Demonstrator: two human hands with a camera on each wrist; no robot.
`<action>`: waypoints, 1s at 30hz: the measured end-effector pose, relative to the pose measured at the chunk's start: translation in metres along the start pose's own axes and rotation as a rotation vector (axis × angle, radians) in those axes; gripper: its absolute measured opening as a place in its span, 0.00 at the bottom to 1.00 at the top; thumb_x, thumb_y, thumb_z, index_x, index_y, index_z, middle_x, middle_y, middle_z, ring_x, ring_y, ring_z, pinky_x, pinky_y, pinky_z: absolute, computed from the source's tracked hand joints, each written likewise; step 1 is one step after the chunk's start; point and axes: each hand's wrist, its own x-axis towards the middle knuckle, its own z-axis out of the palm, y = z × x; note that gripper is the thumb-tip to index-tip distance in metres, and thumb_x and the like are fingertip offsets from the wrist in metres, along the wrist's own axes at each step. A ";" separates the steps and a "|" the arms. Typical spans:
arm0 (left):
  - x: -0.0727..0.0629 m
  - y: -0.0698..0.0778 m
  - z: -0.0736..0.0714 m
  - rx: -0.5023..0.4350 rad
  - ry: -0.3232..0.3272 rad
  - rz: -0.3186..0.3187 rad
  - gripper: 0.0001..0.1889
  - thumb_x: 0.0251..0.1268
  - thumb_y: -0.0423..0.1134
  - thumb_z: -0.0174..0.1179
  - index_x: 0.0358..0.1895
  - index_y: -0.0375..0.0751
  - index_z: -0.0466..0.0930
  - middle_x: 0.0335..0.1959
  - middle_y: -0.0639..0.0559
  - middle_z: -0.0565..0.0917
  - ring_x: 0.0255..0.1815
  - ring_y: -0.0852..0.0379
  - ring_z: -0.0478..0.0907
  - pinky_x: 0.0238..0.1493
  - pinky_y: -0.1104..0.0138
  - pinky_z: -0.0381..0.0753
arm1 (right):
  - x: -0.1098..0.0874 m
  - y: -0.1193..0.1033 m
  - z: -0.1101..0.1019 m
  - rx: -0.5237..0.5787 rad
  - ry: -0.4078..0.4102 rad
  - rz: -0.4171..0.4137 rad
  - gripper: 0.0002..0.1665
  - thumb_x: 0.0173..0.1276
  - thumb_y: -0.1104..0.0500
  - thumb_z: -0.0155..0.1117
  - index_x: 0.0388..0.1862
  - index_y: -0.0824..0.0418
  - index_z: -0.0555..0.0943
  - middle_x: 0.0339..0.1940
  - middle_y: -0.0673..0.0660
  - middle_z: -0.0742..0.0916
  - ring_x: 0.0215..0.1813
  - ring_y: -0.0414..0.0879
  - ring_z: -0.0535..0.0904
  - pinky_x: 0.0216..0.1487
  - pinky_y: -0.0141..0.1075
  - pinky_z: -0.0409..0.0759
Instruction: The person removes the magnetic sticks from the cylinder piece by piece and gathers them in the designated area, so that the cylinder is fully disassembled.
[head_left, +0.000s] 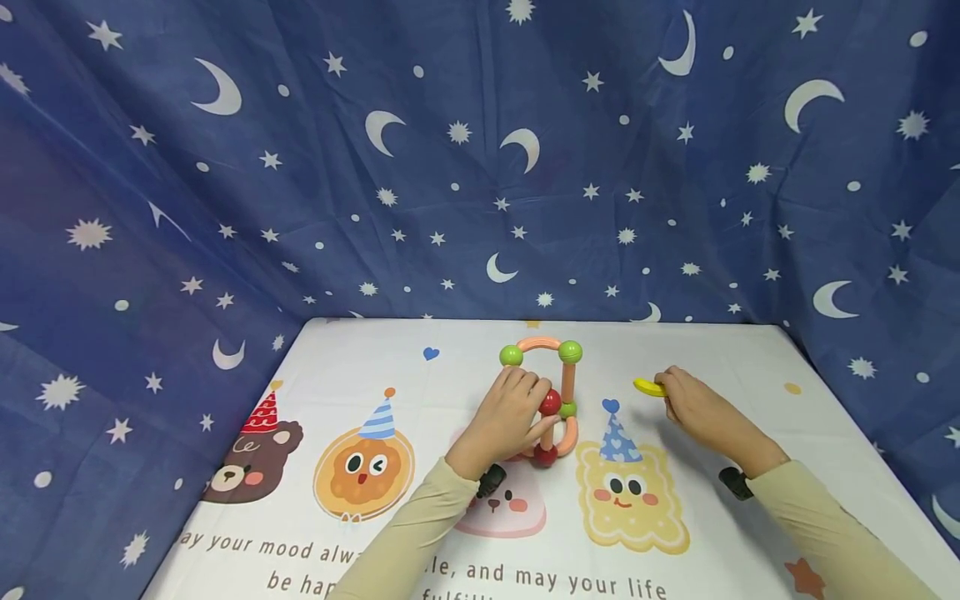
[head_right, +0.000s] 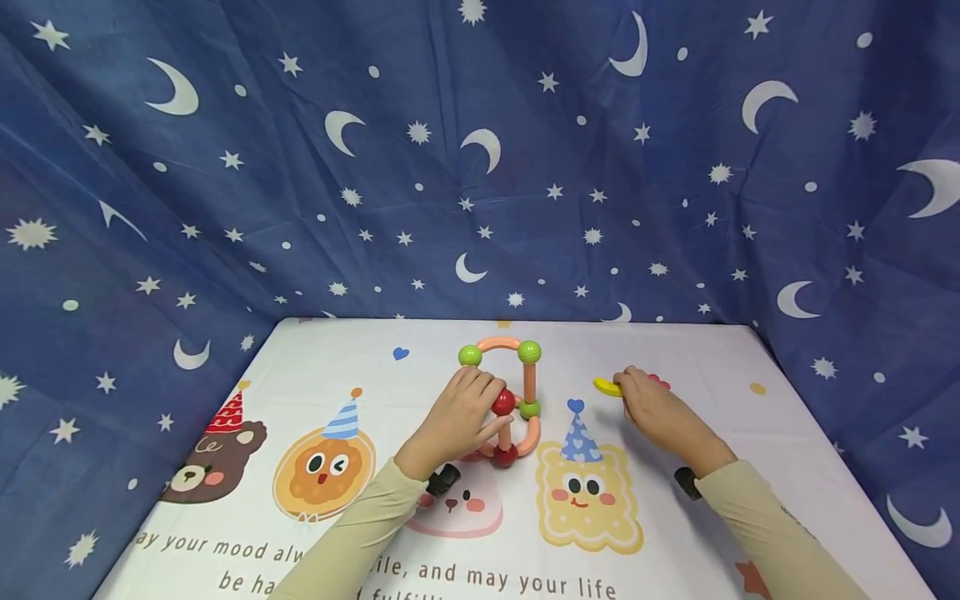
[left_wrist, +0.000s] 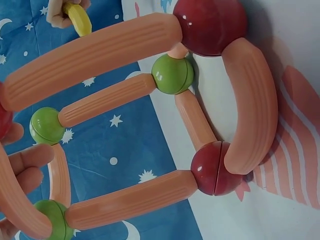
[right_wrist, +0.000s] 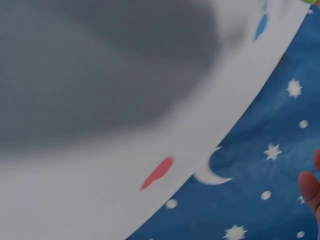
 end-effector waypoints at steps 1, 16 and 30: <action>0.000 0.000 0.000 -0.003 0.001 0.000 0.19 0.59 0.56 0.58 0.44 0.45 0.74 0.37 0.54 0.78 0.42 0.57 0.71 0.54 0.65 0.67 | -0.002 0.004 0.001 -0.002 0.001 -0.001 0.19 0.52 0.71 0.59 0.44 0.67 0.67 0.34 0.56 0.74 0.34 0.44 0.68 0.36 0.40 0.73; -0.001 0.000 0.004 -0.005 0.014 -0.003 0.20 0.59 0.56 0.59 0.45 0.45 0.73 0.37 0.54 0.78 0.42 0.57 0.70 0.54 0.65 0.67 | 0.006 0.051 0.024 -0.095 -0.139 0.034 0.16 0.62 0.72 0.56 0.48 0.67 0.66 0.46 0.62 0.71 0.50 0.57 0.66 0.53 0.51 0.64; -0.002 -0.001 0.005 0.020 0.012 0.000 0.20 0.61 0.57 0.56 0.45 0.46 0.74 0.37 0.55 0.78 0.41 0.57 0.70 0.54 0.65 0.67 | 0.032 0.056 0.063 -0.233 -0.223 -0.057 0.06 0.66 0.68 0.51 0.42 0.63 0.69 0.40 0.62 0.74 0.43 0.56 0.70 0.46 0.50 0.70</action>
